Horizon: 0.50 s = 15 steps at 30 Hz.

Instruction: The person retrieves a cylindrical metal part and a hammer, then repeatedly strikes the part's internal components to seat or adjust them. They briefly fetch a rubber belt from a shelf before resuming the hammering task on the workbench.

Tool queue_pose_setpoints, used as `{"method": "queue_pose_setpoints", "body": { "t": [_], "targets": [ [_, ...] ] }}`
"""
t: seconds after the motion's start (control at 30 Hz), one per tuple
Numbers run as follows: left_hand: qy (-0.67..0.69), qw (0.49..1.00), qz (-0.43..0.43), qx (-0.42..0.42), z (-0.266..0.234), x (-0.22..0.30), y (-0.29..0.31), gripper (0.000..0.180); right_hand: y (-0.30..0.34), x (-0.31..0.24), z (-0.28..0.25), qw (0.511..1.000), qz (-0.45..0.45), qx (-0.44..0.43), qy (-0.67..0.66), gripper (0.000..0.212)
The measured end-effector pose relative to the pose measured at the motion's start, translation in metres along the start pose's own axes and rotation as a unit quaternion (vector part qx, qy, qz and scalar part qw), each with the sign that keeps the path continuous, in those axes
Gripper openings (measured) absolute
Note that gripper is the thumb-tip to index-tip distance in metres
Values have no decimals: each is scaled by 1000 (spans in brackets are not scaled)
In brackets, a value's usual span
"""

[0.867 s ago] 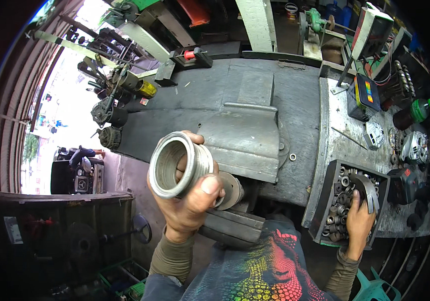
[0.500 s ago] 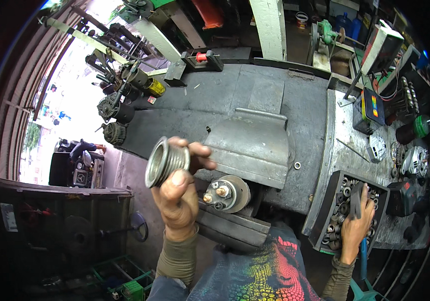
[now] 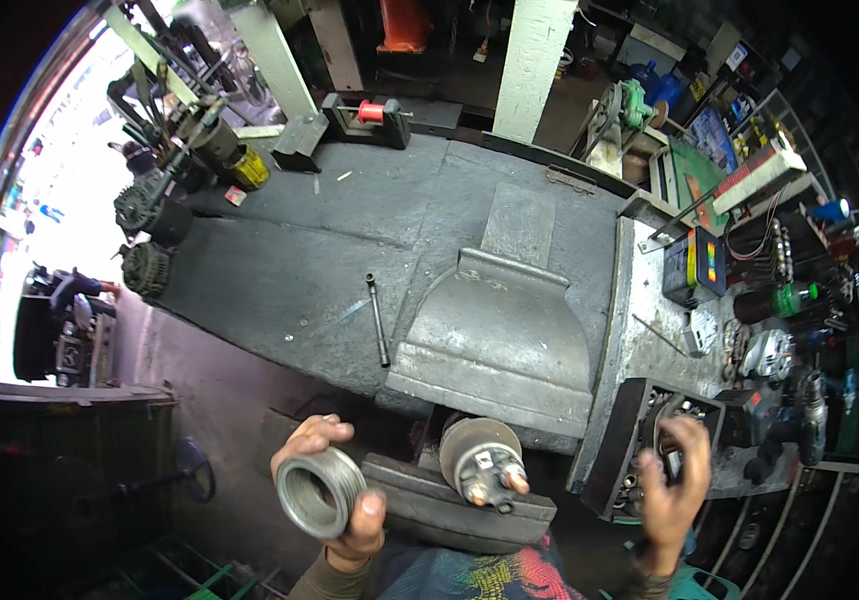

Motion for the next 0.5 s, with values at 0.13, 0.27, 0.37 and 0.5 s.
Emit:
{"method": "queue_pose_setpoints", "body": {
  "t": [0.13, 0.27, 0.37, 0.5],
  "targets": [
    [26, 997, 8, -74, -4, -7, -7, 72, 11, -94, 37, 983, -146, -77, -78, 83],
    [49, 991, 5, -126, -6, -8, -12, 74, 4, -134, 60, 977, -177, -79, -87, 88],
    [73, 986, -5, -152, -7, -13, -14, 75, 1, -148, 60, 979, -173, -81, -67, 84],
    [99, 980, -18, -173, -7, -16, -17, 75, 0, -153, 65, 984, -154, -60, -69, 81]
  ]
}}
Point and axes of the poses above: each hand's wrist, its own y-axis away from the middle knuckle, its own z-axis out of the palm, x = y × z, the point moved 4 cm from there along -y, towards the middle knuckle, and after that the axes turned 7 degrees about z, right-handed, at the moved point
